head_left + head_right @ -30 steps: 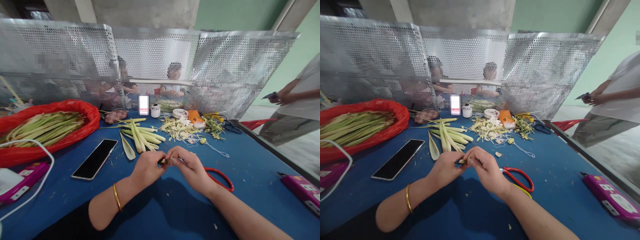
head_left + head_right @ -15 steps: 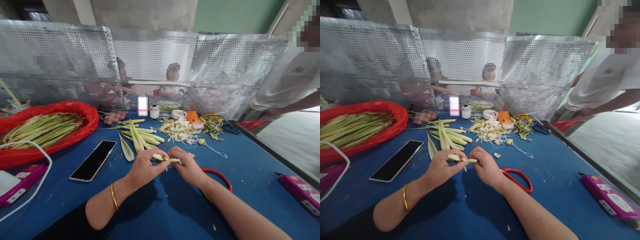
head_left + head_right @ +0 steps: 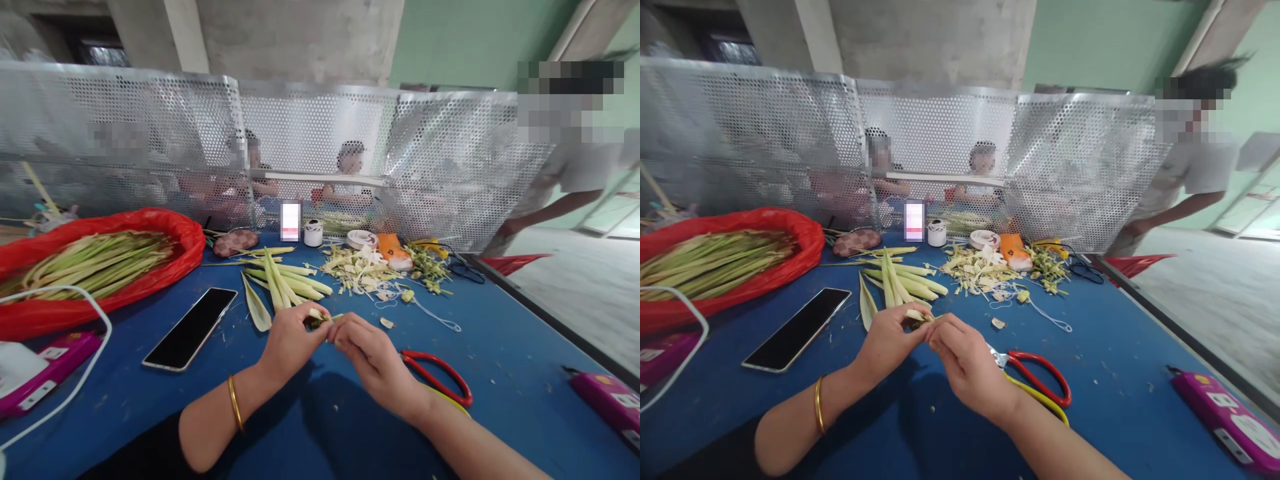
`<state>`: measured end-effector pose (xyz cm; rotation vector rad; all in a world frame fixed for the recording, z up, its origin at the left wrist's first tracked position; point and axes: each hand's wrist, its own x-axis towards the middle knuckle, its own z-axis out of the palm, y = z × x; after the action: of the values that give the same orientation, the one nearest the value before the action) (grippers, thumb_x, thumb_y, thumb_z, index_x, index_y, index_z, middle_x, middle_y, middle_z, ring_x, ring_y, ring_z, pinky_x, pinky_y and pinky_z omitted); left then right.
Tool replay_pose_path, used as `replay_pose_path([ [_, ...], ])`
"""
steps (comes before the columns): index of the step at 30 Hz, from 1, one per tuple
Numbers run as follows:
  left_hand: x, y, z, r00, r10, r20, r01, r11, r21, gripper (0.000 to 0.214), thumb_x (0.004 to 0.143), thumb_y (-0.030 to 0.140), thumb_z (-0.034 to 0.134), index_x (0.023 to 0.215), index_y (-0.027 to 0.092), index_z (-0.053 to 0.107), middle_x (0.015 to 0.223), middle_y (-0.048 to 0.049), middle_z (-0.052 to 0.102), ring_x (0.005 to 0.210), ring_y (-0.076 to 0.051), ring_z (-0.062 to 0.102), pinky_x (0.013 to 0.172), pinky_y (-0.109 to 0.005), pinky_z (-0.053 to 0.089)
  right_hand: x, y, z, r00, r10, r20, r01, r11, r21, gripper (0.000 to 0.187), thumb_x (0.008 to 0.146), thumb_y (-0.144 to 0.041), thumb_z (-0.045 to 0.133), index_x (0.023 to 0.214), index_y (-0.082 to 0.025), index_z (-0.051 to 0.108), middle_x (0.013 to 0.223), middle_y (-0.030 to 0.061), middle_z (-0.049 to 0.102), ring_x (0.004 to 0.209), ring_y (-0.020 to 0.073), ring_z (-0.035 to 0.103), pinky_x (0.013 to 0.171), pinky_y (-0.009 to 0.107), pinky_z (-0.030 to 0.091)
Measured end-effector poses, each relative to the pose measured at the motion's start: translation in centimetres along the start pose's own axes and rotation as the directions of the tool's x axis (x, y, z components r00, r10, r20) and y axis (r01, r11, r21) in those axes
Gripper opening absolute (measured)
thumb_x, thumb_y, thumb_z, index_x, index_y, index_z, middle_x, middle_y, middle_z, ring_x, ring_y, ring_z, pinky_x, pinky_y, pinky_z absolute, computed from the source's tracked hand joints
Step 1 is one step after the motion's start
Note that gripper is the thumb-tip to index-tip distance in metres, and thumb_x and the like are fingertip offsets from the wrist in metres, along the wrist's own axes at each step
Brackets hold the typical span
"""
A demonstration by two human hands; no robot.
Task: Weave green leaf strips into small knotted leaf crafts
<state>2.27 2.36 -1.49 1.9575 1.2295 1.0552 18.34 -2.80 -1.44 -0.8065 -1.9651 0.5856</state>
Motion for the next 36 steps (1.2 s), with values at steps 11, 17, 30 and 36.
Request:
replay_pose_path([
  [11,-0.6,-0.2,0.3,0.971,0.079,0.224,-0.116,0.981,0.157,0.01,0.072,0.019,0.06,0.069,0.018,0.07,0.061,0.0008,0.067,0.058,-0.014,0.059,0.055,-0.022,0.037,0.4,1.2,-0.6,0.993,0.112,-0.026,-0.107,0.984,0.141,0.023,0.096,-0.023,0.043,0.075,-0.02,0.052,0.084,0.0041,0.057,0.079,0.0155,0.055,0.074,0.028,0.043],
  [17,-1.2,1.0,0.0,0.911,0.116,0.395,-0.083,0.992,-0.099,0.009,0.069,0.016,0.062,0.073,0.017,0.071,0.065,0.0004,0.07,0.06,-0.012,0.063,0.061,-0.02,0.044,0.8,3.4,-1.8,0.952,0.298,-0.071,-0.283,0.945,0.163,0.026,0.09,-0.026,0.05,0.066,-0.019,0.051,0.084,0.0038,0.058,0.084,0.0169,0.055,0.075,0.028,0.042],
  [30,0.5,-0.5,0.0,0.996,-0.082,-0.037,0.074,0.979,-0.188,0.011,0.069,0.025,0.064,0.076,0.017,0.069,0.069,-0.0006,0.069,0.062,-0.014,0.062,0.058,-0.022,0.047,0.0,0.9,-0.3,0.988,0.125,0.091,-0.089,0.941,-0.328,0.02,0.093,-0.012,0.037,0.077,-0.021,0.046,0.085,0.0037,0.056,0.076,0.0163,0.051,0.07,0.029,0.037],
  [36,0.5,-0.8,0.1,0.997,-0.04,0.067,0.045,0.996,-0.079,0.009,0.072,0.021,0.061,0.074,0.017,0.069,0.071,-0.0004,0.07,0.065,-0.015,0.062,0.061,-0.022,0.045,0.2,0.6,-0.8,0.997,0.07,0.013,-0.064,0.959,-0.275,0.023,0.096,-0.015,0.035,0.076,-0.022,0.044,0.086,0.003,0.058,0.078,0.0158,0.051,0.072,0.029,0.037],
])
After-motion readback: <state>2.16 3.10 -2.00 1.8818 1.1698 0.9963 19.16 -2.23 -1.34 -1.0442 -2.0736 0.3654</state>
